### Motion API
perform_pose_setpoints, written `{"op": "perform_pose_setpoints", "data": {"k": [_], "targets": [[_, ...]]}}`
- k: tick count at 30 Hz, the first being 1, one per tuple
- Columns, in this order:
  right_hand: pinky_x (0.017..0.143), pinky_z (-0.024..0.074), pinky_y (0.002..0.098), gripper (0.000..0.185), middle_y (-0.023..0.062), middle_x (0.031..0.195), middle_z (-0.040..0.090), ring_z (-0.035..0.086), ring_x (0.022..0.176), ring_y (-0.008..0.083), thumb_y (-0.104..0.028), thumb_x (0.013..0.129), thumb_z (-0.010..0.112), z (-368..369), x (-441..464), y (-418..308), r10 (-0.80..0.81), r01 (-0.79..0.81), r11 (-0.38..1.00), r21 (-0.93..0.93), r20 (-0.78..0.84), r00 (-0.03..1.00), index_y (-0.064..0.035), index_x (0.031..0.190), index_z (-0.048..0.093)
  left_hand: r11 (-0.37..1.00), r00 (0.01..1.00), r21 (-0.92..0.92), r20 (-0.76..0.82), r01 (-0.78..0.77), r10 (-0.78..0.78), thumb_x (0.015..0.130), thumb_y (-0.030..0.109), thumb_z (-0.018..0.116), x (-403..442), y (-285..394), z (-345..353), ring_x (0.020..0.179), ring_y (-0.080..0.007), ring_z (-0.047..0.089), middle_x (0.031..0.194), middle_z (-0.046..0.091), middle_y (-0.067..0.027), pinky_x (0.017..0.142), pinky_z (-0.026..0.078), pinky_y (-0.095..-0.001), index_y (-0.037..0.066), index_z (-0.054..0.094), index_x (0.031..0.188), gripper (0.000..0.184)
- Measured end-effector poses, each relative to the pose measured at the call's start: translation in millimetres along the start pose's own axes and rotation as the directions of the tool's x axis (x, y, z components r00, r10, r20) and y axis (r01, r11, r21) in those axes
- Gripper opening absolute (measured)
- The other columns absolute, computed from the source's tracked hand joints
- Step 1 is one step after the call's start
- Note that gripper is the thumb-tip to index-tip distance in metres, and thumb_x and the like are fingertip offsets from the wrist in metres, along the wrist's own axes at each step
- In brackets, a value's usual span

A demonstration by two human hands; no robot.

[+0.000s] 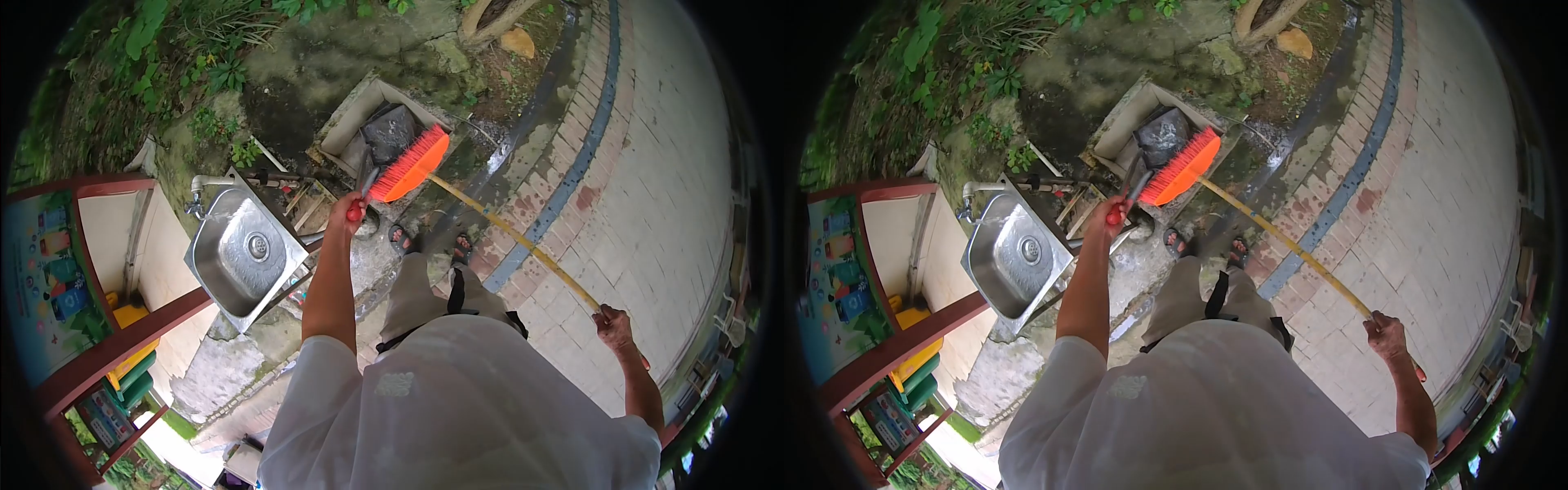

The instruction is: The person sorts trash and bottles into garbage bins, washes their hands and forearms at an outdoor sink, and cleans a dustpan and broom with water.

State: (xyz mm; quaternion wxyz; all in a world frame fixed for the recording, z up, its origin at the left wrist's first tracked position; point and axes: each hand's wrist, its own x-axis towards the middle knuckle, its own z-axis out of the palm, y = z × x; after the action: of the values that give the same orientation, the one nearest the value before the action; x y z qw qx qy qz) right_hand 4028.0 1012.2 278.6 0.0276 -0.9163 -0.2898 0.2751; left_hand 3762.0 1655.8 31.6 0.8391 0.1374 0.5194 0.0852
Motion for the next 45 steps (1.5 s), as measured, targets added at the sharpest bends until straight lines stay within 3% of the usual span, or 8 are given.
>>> {"op": "perform_pose_setpoints", "data": {"k": [5,8,15,19,27,30,38,45], "targets": [[0.047,0.0423,0.0432,0.019,0.0187,0.060,0.055,0.054,0.053,0.0396,-0.013,0.080,0.065,-1,1,-7,-0.038,0.040,0.999,0.037,-0.056,0.998,-0.0037,0.075,0.050,0.993,0.998,0.099,-0.018,-0.062,0.064,0.086,0.005,0.057,28,-2,-2,0.056,-0.0174,0.056,0.082,0.063,-0.0174,0.047,0.048,-0.0274,-0.004,0.055,0.099,0.016],[0.047,0.0428,0.0434,0.018,0.0185,0.060,0.055,0.055,0.054,0.0396,-0.013,0.081,0.065,-3,2,-9,-0.026,0.027,0.999,0.017,-0.051,0.998,-0.0038,0.075,0.050,0.947,0.997,0.318,-0.051,-0.042,0.061,0.087,0.005,0.057,21,1,-3,0.057,-0.0185,0.057,0.081,0.063,-0.0164,0.047,0.048,-0.0294,-0.004,0.055,0.095,0.013],[0.047,0.0432,0.0431,0.017,0.0185,0.060,0.055,0.055,0.054,0.0398,-0.013,0.080,0.064,-7,1,-10,-0.028,0.029,1.000,0.011,-0.044,0.999,-0.0044,0.075,0.050,0.920,0.993,0.382,-0.101,0.089,-0.054,0.088,0.005,0.058,23,11,-38,0.056,-0.0189,0.057,0.073,0.058,-0.0117,0.045,0.047,-0.0290,-0.006,0.054,0.095,0.013],[0.047,0.0431,0.0425,0.017,0.0184,0.059,0.054,0.054,0.053,0.0395,-0.013,0.080,0.064,-11,1,-16,-0.029,0.029,1.000,0.007,-0.052,0.998,-0.0044,0.075,0.050,0.903,0.988,0.407,-0.118,0.138,-0.098,0.090,0.008,0.058,32,16,-59,0.062,-0.0179,0.059,0.081,0.060,-0.0144,0.047,0.052,-0.0271,-0.007,0.054,0.100,0.019],[0.048,0.0431,0.0411,0.017,0.0188,0.060,0.055,0.054,0.052,0.0365,-0.014,0.082,0.064,16,-4,-39,0.048,-0.048,0.995,0.087,0.007,0.999,-0.0034,0.077,0.052,0.658,0.971,0.726,-0.239,0.199,-0.031,0.089,0.011,0.064,40,41,-53,0.053,-0.0194,0.059,0.070,0.059,-0.0123,0.041,0.048,-0.0301,-0.004,0.056,0.081,0.019],[0.050,0.0454,0.0437,0.015,0.0187,0.062,0.057,0.057,0.057,0.0390,-0.013,0.083,0.062,18,-5,-48,0.058,-0.058,0.997,0.048,0.001,0.998,-0.0045,0.078,0.052,0.803,0.961,0.564,-0.272,0.192,-0.039,0.088,0.001,0.057,28,53,-32,0.052,-0.0204,0.056,0.069,0.055,-0.0125,0.042,0.047,-0.0313,-0.006,0.055,0.083,0.009],[0.051,0.0489,0.0460,0.013,0.0156,0.066,0.059,0.060,0.060,0.0384,-0.012,0.081,0.063,-17,-22,-26,-0.022,0.010,0.992,-0.128,-0.087,0.996,-0.0077,0.083,0.051,0.837,0.927,0.405,-0.229,0.368,-0.296,0.097,0.018,0.050,4,88,-69,0.046,-0.0093,0.052,0.071,0.063,-0.0085,0.036,0.046,-0.0174,0.002,0.055,0.096,0.017],[0.051,0.0497,0.0452,0.014,0.0134,0.067,0.059,0.060,0.059,0.0354,-0.013,0.082,0.065,-29,-33,-5,-0.078,0.050,0.984,-0.173,-0.156,0.985,-0.0079,0.087,0.053,0.925,0.944,0.196,-0.117,0.326,-0.308,0.094,0.015,0.054,-14,78,-94,0.048,-0.0076,0.051,0.077,0.061,-0.0113,0.037,0.043,-0.0157,0.000,0.053,0.098,0.016]]}}
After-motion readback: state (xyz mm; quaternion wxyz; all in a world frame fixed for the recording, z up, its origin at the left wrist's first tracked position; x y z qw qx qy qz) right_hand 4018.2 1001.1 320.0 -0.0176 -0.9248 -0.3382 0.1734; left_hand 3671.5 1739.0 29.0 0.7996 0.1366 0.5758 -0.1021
